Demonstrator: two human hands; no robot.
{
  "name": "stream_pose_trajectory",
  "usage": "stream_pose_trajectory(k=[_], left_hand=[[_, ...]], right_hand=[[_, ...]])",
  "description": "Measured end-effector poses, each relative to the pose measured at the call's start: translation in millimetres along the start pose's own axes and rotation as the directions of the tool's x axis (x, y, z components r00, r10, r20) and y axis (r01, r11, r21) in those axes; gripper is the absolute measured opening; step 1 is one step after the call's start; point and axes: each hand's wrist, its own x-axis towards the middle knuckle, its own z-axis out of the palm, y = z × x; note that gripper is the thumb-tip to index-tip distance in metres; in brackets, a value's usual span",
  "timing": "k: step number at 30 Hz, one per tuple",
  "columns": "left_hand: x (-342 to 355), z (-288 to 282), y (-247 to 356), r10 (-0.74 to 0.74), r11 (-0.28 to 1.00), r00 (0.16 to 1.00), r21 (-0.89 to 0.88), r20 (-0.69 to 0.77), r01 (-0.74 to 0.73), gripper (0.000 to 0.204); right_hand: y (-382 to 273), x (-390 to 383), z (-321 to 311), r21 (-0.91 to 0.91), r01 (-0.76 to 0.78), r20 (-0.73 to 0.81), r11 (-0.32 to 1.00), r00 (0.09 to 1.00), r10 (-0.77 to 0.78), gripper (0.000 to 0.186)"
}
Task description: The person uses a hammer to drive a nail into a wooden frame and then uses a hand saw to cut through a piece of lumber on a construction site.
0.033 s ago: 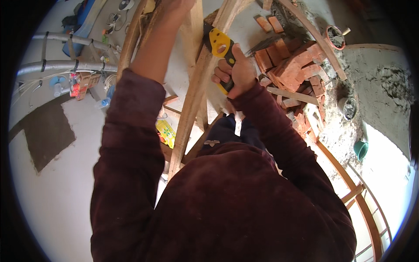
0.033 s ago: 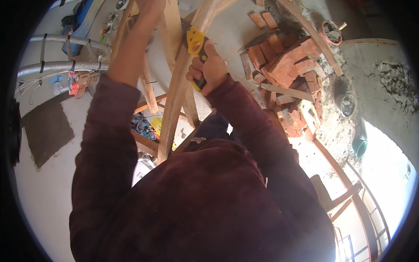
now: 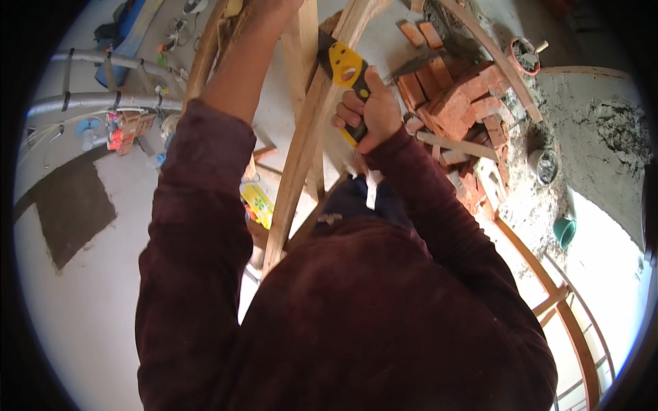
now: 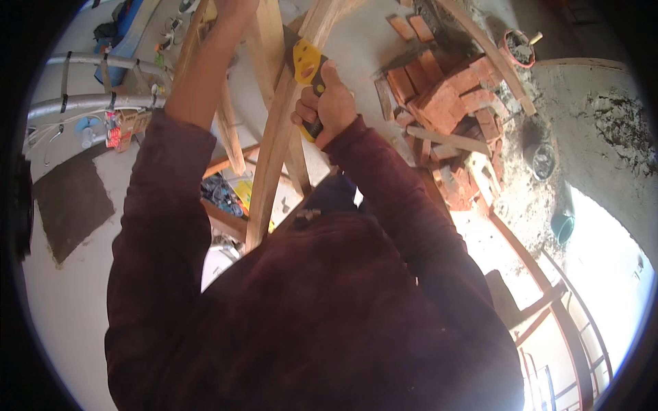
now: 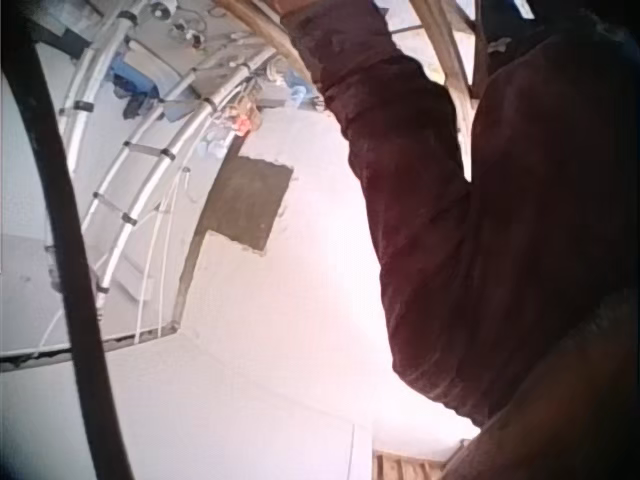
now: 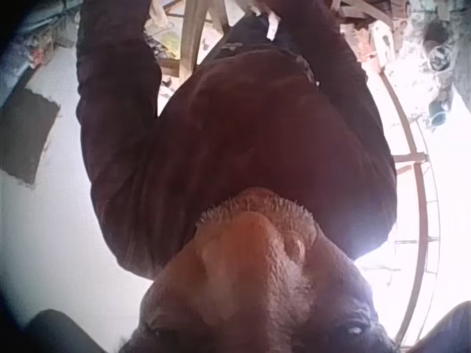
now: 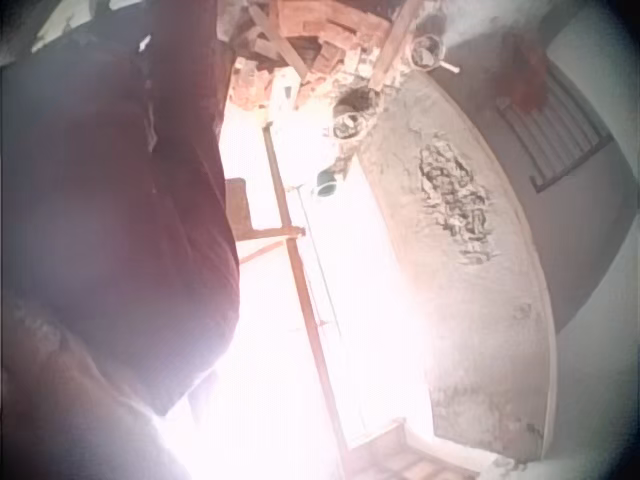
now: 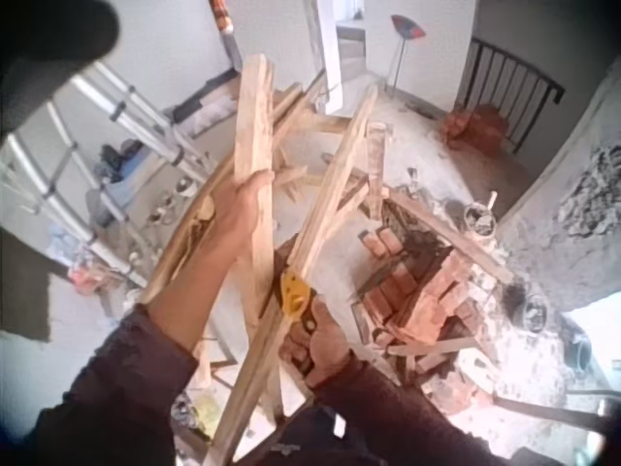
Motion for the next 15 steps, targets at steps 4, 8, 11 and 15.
stream_pose_trajectory(k=[4,8,11,15], left_hand=[[-6,-25,-24,0.060,0.998,0.984,0.004,-0.165,-0.061,0.040],[-10,-31,3,0.003,0.997,0.999,0.077,-0.049,0.001,0.037],[-6,-30,0,0.010,0.999,1.000,0.033,0.004,-0.010,0.040],[-5,6,12,-0.104,0.991,0.994,0.082,-0.019,0.105,0.042]], right_hand=[[4,-128,5,-0.034,-0.089,-0.202,0.995,0.976,0.081,0.033],[-7,-195,0,0.035,0.002,-0.221,0.999,0.975,0.006,0.048],[14,-85,9,-0.121,-0.026,-0.256,0.992,0.967,-0.006,0.037],[-3,17,13,-0.031,0.050,-0.022,0.998,0.998,-0.050,0.029]])
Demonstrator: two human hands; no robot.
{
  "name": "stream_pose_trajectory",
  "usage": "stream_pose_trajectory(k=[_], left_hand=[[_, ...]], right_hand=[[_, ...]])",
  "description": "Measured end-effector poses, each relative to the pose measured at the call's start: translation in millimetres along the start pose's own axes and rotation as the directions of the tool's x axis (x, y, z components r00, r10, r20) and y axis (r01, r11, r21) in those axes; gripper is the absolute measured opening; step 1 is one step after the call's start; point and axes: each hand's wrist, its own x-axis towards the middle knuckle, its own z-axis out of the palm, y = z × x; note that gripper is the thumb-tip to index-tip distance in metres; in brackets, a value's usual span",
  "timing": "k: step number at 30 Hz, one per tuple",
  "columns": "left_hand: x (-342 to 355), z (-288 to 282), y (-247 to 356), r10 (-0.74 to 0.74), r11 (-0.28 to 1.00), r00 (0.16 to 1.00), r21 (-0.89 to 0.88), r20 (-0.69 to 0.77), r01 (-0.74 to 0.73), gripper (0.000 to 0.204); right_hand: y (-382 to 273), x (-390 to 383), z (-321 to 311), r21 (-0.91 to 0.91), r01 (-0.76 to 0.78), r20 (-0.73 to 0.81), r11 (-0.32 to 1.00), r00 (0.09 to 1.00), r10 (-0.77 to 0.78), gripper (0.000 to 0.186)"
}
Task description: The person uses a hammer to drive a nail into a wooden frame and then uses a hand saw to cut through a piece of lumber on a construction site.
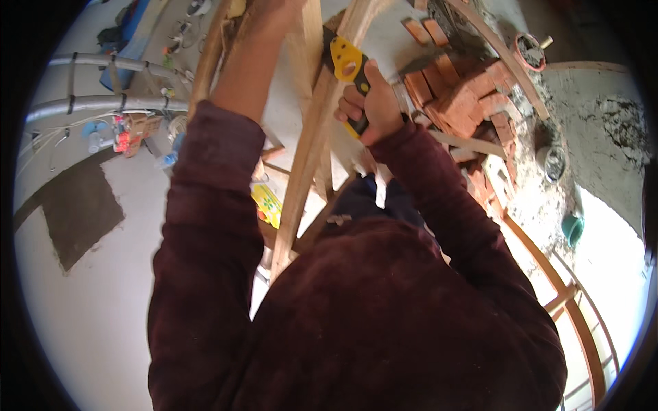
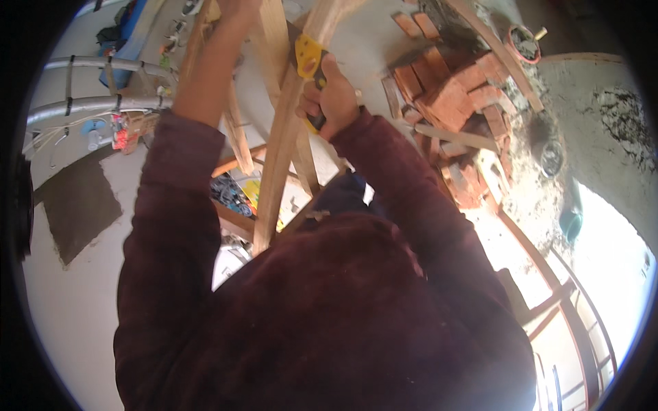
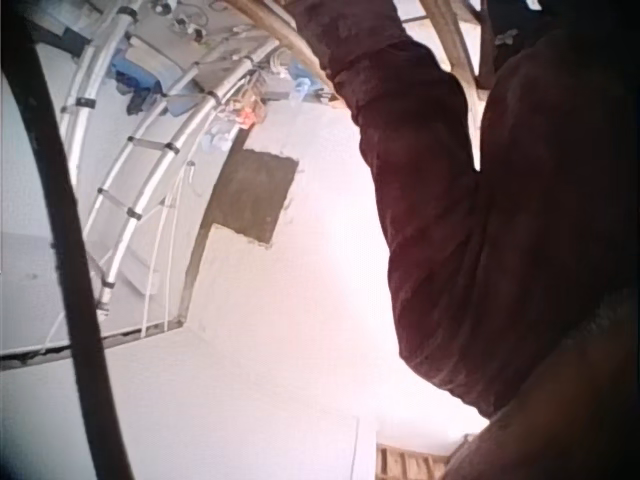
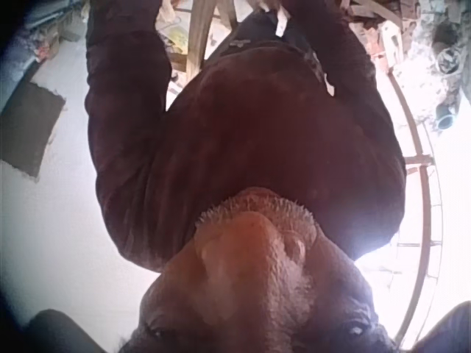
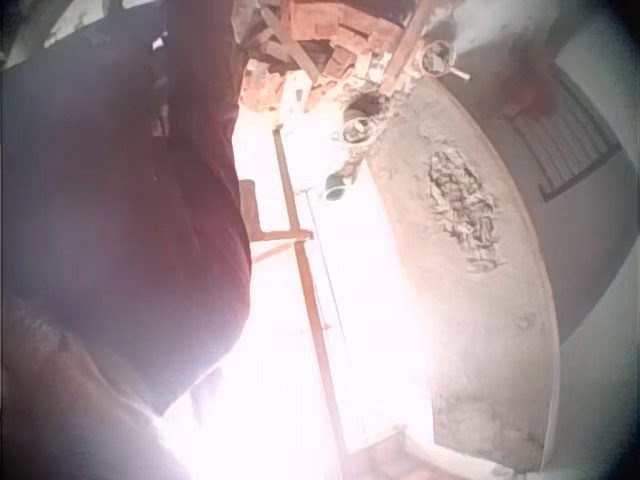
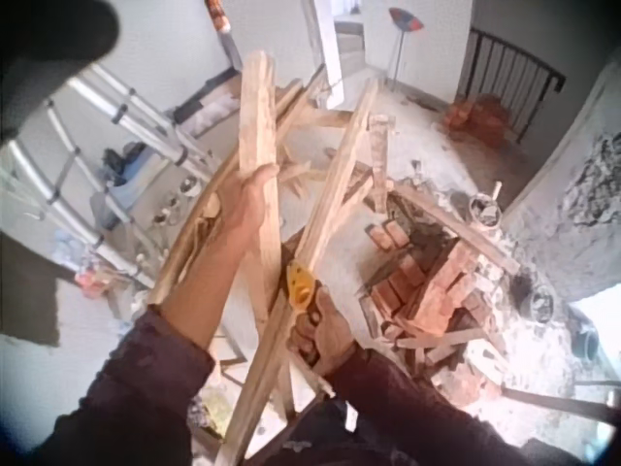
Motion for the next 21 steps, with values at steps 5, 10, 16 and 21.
stream_pose_trajectory(k=[5,10,16,21], left_hand=[[-4,-22,-25,0.101,0.993,0.988,-0.043,-0.120,-0.107,0.046],[-20,-37,-1,0.074,0.997,0.997,-0.030,0.023,-0.074,0.047],[24,-17,-17,0.057,0.998,0.997,0.007,0.046,-0.057,0.050],[17,-20,-32,0.196,0.980,0.979,-0.022,-0.054,-0.198,0.050]], right_hand=[[1,-152,-14,0.053,-0.118,-0.114,0.992,0.986,0.123,0.031],[27,-188,-27,-0.026,0.006,-0.185,1.000,0.983,-0.010,0.039],[20,-15,-2,0.040,0.021,0.068,0.999,0.997,-0.023,0.037],[7,-163,-18,0.128,-0.092,-0.200,0.988,0.973,0.116,0.028]])
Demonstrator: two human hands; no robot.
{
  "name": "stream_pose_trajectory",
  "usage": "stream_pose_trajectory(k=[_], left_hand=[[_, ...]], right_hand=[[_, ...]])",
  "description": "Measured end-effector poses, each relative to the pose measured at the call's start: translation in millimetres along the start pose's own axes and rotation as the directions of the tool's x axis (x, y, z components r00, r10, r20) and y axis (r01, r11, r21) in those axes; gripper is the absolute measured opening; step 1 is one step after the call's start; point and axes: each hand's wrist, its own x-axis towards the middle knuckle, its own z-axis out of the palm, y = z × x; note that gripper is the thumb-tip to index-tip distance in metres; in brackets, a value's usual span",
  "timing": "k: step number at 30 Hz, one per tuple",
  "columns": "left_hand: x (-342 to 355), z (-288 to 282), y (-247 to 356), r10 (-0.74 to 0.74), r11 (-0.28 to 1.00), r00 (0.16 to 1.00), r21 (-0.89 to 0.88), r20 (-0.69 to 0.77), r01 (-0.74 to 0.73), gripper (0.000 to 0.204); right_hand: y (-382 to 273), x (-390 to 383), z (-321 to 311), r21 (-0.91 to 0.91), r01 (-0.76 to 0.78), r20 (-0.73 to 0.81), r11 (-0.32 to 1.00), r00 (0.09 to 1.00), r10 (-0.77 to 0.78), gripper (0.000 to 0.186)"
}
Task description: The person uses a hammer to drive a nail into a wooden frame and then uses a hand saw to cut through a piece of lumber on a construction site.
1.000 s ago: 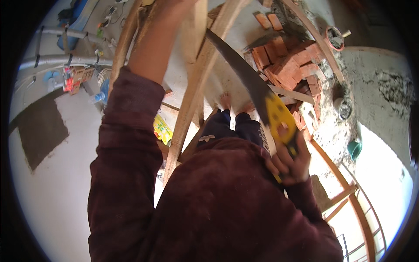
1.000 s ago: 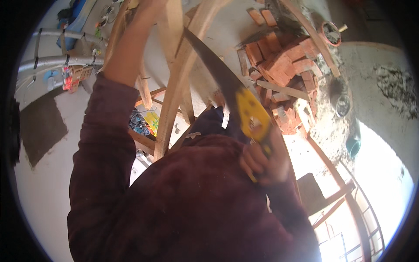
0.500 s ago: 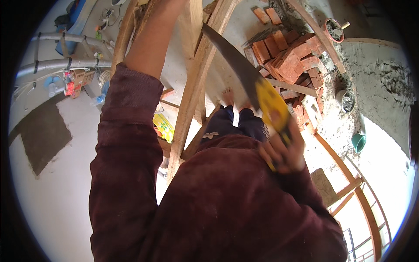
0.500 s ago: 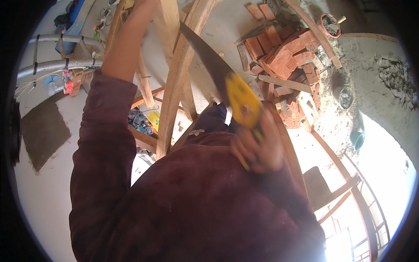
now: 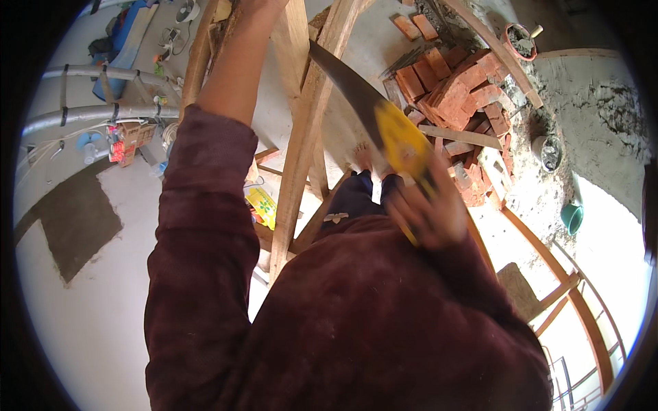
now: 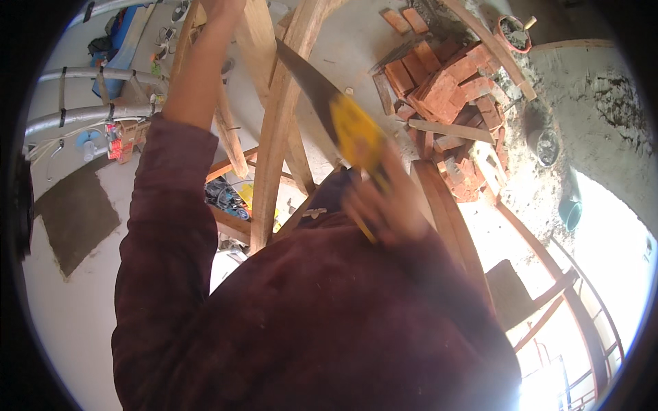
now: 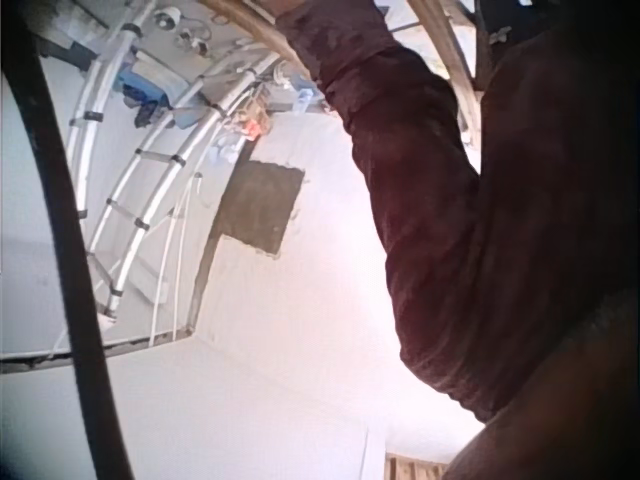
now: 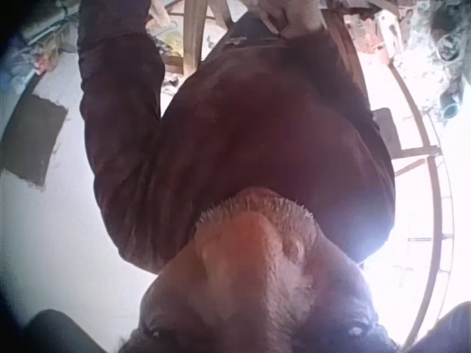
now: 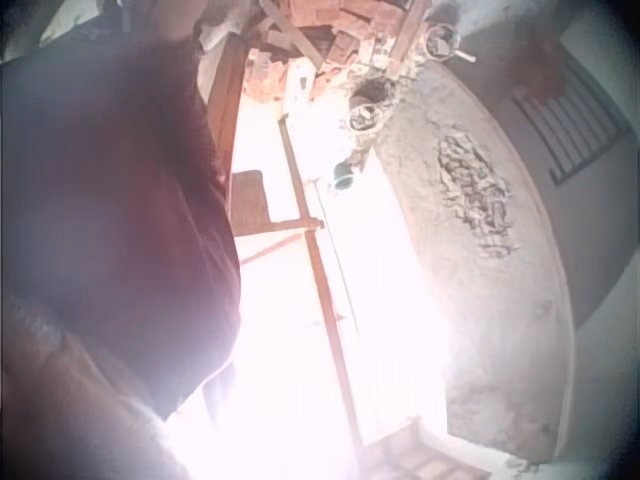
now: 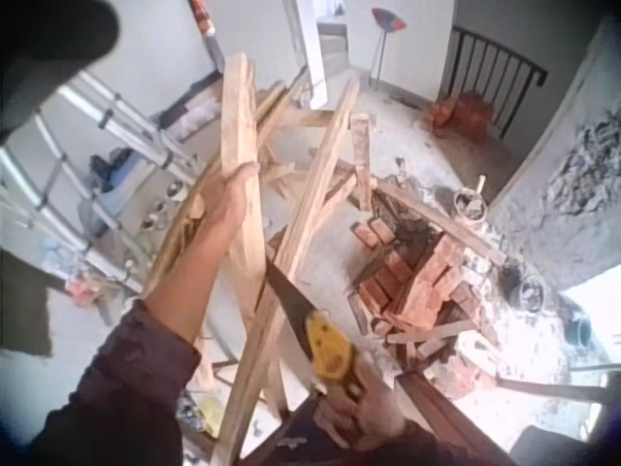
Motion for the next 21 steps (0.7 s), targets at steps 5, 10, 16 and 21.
stream_pose_trajectory(k=[5,10,16,21], left_hand=[[-5,-13,9,-0.028,0.999,0.999,-0.035,0.033,0.029,0.048],[0,2,13,-0.079,0.974,0.997,0.213,-0.010,0.080,0.045],[-12,-4,13,-0.225,0.951,0.974,0.221,0.012,0.217,0.042],[-9,-3,25,-0.216,0.956,0.975,0.214,0.057,0.199,0.047]], right_hand=[[-21,-70,-4,-0.152,-0.003,-0.149,0.988,0.989,-0.020,0.045],[-37,-60,6,-0.341,-0.013,-0.387,0.940,0.913,-0.127,0.048],[-33,-99,22,-0.257,0.049,-0.185,0.965,0.978,-0.099,0.058],[-38,-20,-7,-0.392,0.108,-0.010,0.914,0.993,-0.121,0.035]])
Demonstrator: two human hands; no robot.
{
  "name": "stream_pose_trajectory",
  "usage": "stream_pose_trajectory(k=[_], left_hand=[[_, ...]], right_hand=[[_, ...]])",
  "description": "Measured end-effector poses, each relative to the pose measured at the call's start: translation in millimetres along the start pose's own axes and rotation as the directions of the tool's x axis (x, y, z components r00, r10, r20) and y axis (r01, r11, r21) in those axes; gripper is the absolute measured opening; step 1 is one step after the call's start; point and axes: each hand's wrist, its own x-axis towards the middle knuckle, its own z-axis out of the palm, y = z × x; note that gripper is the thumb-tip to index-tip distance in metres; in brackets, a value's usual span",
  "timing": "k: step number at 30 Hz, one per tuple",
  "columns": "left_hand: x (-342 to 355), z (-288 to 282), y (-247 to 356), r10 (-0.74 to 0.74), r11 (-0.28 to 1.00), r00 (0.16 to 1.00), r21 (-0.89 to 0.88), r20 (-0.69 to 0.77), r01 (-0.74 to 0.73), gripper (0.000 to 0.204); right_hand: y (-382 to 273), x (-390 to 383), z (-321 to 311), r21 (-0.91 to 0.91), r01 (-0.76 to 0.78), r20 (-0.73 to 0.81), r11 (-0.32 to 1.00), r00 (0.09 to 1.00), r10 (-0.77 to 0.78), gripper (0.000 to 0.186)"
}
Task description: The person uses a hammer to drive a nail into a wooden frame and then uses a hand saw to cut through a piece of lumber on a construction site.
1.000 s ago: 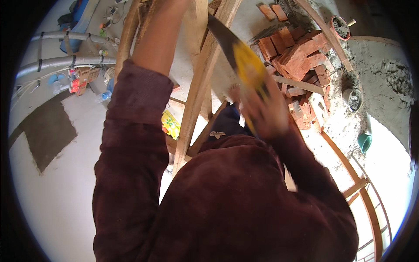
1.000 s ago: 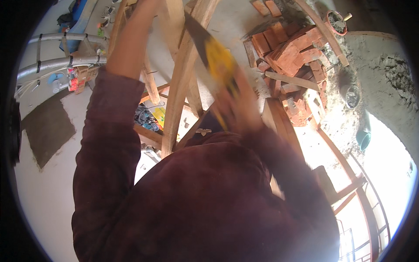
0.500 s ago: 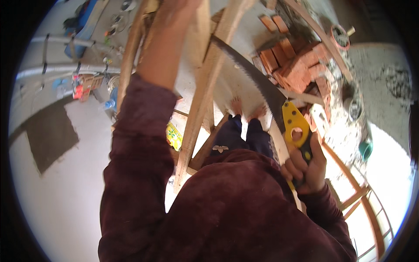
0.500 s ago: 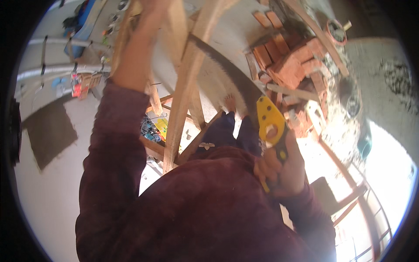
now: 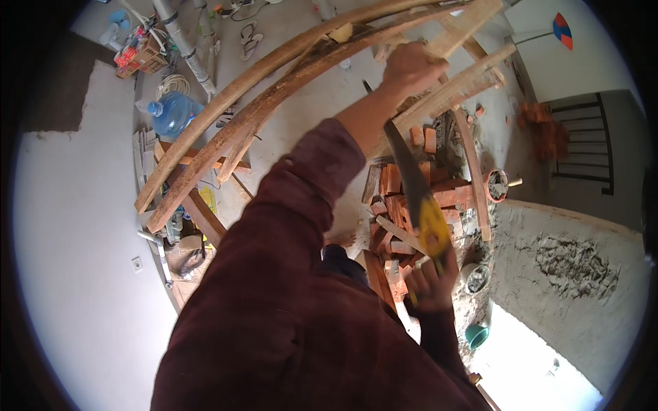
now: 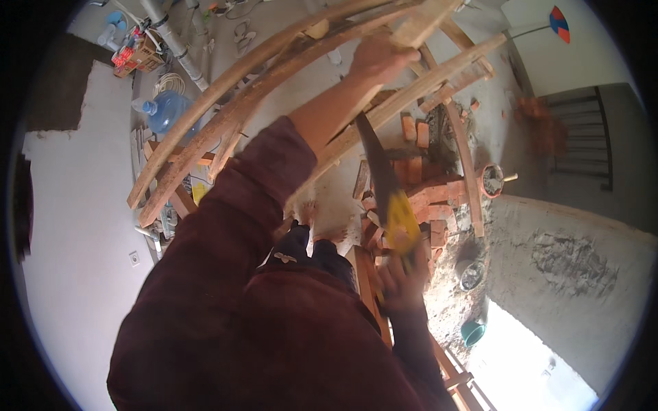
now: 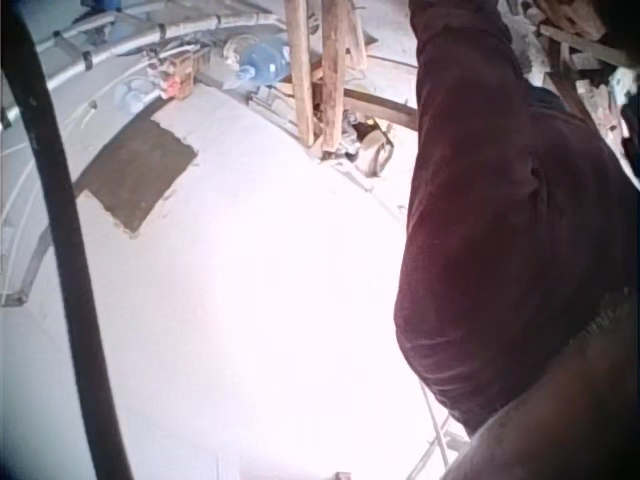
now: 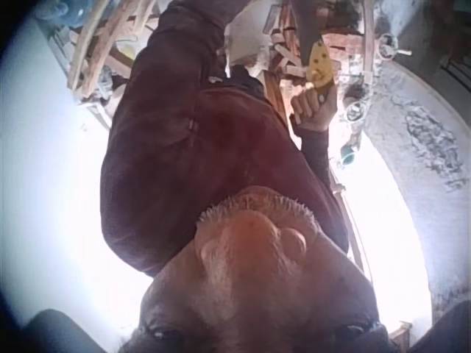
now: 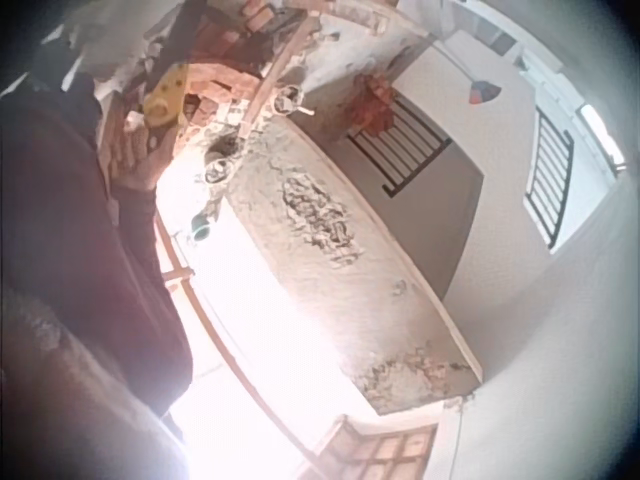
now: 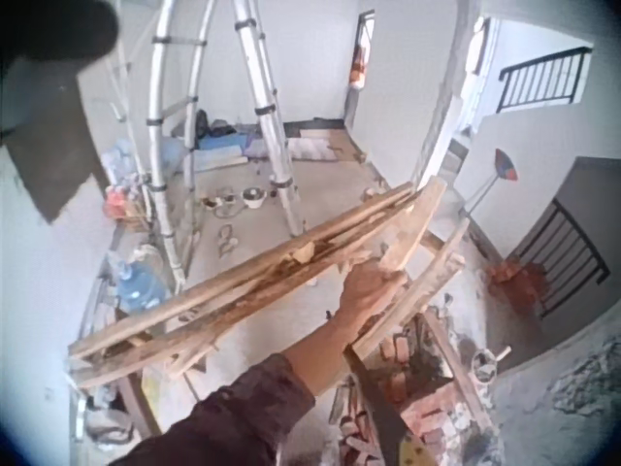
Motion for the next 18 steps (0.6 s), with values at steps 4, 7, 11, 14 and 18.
stream_pose_trajectory(k=[4,7,11,14,18], left_hand=[[25,17,-37,0.047,0.994,0.999,0.100,-0.022,-0.045,0.053],[15,11,-1,-0.006,0.998,1.000,0.064,-0.014,0.007,0.059],[6,3,-23,0.045,0.998,0.999,0.041,0.019,-0.045,0.057],[-3,-6,-13,-0.003,0.984,0.994,0.177,0.108,-0.017,0.051],[-4,-1,-5,0.215,0.965,0.968,-0.121,-0.131,-0.231,0.034]], right_hand=[[3,159,67,0.075,-0.079,0.190,0.994,0.980,0.064,0.036],[-9,156,70,0.073,-0.044,0.141,0.996,0.989,0.033,0.035],[-4,19,22,0.065,-0.101,0.096,0.993,0.991,0.095,0.036],[-13,-54,-2,0.128,-0.061,0.018,0.990,0.998,0.059,0.052],[7,91,20,-0.085,0.053,0.069,0.995,0.997,-0.047,0.037]])
